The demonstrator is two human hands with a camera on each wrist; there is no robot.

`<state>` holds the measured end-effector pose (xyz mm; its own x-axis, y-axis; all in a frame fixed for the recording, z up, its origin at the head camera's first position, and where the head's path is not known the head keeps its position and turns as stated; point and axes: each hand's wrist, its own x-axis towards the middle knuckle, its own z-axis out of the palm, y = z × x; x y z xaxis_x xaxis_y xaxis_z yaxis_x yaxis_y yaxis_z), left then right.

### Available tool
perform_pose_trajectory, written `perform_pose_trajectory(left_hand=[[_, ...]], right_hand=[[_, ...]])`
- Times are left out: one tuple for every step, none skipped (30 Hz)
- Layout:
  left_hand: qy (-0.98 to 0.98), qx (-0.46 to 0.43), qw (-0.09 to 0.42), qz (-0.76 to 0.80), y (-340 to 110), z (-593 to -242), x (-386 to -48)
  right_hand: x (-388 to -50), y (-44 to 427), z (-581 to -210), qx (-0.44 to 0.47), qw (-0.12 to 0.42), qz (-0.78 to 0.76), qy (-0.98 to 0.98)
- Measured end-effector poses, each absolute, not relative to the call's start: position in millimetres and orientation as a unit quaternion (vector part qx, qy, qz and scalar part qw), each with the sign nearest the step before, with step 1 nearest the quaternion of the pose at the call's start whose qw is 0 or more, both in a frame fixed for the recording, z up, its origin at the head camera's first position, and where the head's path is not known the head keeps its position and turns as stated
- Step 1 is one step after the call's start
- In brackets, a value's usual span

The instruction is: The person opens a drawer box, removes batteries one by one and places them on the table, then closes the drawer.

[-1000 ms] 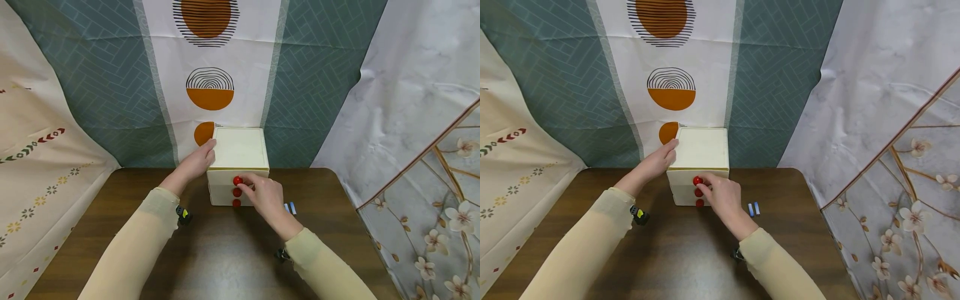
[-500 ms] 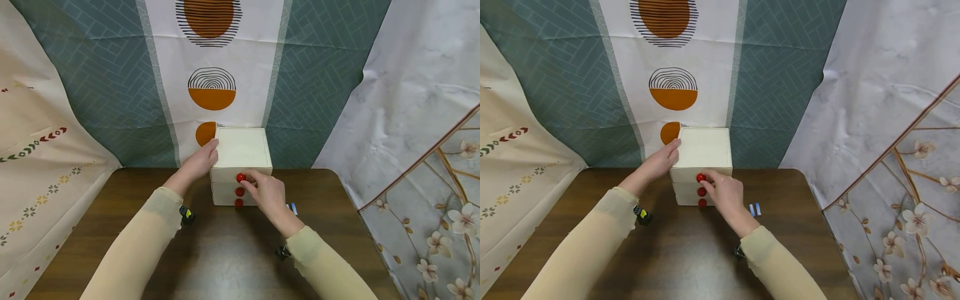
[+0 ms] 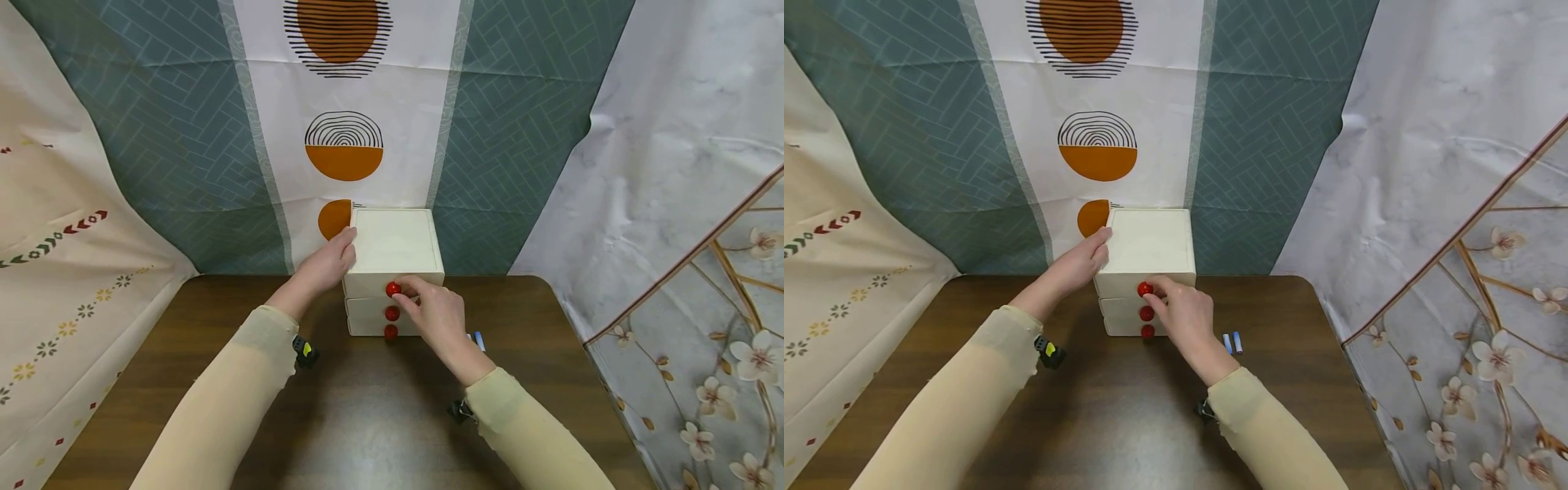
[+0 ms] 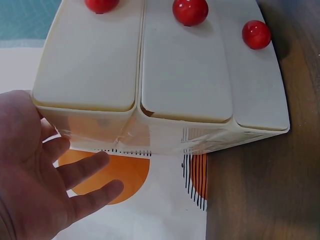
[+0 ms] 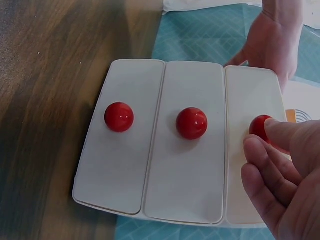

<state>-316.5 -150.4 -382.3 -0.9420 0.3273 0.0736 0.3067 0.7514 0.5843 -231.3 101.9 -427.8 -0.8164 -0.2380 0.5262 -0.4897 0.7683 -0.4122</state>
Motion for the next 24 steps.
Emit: perform_pose_trajectory(left_hand=[[0.936, 0.170, 0.017, 0.309, -150.3, -382.3, -316.2], [0.936, 0.170, 0.018, 0.309, -150.3, -382.0, -315.7], [0.935, 0.170, 0.018, 0.310, -150.1, -381.9, -315.5], [0.935, 0.170, 0.018, 0.310, -150.0, -381.9, -315.4], [0.935, 0.170, 0.018, 0.311, -150.1, -381.9, -315.4], [0.935, 0.171, 0.018, 0.311, -150.2, -381.8, -315.4], [0.934, 0.170, 0.018, 0.312, -150.3, -381.8, -315.4], [0.934, 0.169, 0.018, 0.313, -150.4, -381.7, -315.4], [0.934, 0.169, 0.018, 0.314, -150.4, -381.8, -315.6], [0.934, 0.169, 0.018, 0.313, -150.5, -382.0, -315.7], [0.934, 0.170, 0.019, 0.313, -150.6, -382.1, -315.5], [0.934, 0.170, 0.019, 0.313, -150.7, -382.2, -315.4], [0.934, 0.170, 0.019, 0.313, -150.8, -382.4, -315.2], [0.934, 0.170, 0.019, 0.313, -150.9, -382.5, -315.2], [0.934, 0.170, 0.020, 0.313, -151.2, -382.6, -315.1], [0.934, 0.170, 0.020, 0.312, -151.4, -382.8, -315.3], [0.934, 0.171, 0.020, 0.312, -151.6, -383.0, -315.6], [0.934, 0.171, 0.020, 0.313, -151.9, -383.3, -316.1], [0.934, 0.172, 0.020, 0.313, -152.0, -383.3, -316.2], [0.933, 0.172, 0.020, 0.314, -152.0, -383.3, -316.4], [0.933, 0.173, 0.019, 0.314, -152.0, -383.3, -316.4], [0.933, 0.174, 0.019, 0.314, -152.0, -383.3, -316.6], [0.933, 0.174, 0.018, 0.315, -151.9, -383.3, -316.4], [0.933, 0.175, 0.018, 0.315, -151.8, -383.0, -316.2]], right_hand=[[-231.3, 101.8, -427.6, 0.199, 0.228, 0.276, -0.912], [-231.2, 101.7, -427.6, 0.198, 0.227, 0.276, -0.913], [-231.1, 101.6, -427.5, 0.198, 0.226, 0.277, -0.913], [-231.0, 101.5, -427.4, 0.197, 0.226, 0.277, -0.913], [-230.8, 101.4, -427.4, 0.197, 0.226, 0.278, -0.913], [-230.8, 101.3, -427.4, 0.197, 0.226, 0.278, -0.913], [-230.9, 101.2, -427.6, 0.198, 0.225, 0.279, -0.912], [-230.8, 101.2, -427.8, 0.198, 0.226, 0.280, -0.912], [-230.9, 101.1, -428.2, 0.198, 0.226, 0.280, -0.912], [-230.8, 101.0, -428.4, 0.198, 0.226, 0.280, -0.912], [-230.7, 100.9, -428.7, 0.199, 0.227, 0.280, -0.912], [-230.6, 100.8, -429.0, 0.199, 0.228, 0.279, -0.912], [-230.5, 100.7, -429.3, 0.199, 0.228, 0.279, -0.911], [-230.2, 100.7, -429.6, 0.198, 0.228, 0.278, -0.912], [-229.9, 100.7, -429.9, 0.198, 0.228, 0.278, -0.912], [-229.4, 100.6, -430.1, 0.198, 0.227, 0.278, -0.912], [-228.8, 100.7, -430.5, 0.197, 0.226, 0.277, -0.913], [-228.2, 100.8, -431.0, 0.196, 0.224, 0.277, -0.914], [-227.6, 101.1, -431.4, 0.195, 0.224, 0.276, -0.914], [-226.5, 101.5, -431.5, 0.194, 0.222, 0.277, -0.915], [-225.5, 102.2, -431.7, 0.194, 0.222, 0.278, -0.914], [-224.4, 102.9, -431.8, 0.193, 0.222, 0.279, -0.914], [-223.5, 103.8, -432.2, 0.193, 0.222, 0.279, -0.914], [-222.4, 104.8, -432.4, 0.193, 0.223, 0.281, -0.914]])
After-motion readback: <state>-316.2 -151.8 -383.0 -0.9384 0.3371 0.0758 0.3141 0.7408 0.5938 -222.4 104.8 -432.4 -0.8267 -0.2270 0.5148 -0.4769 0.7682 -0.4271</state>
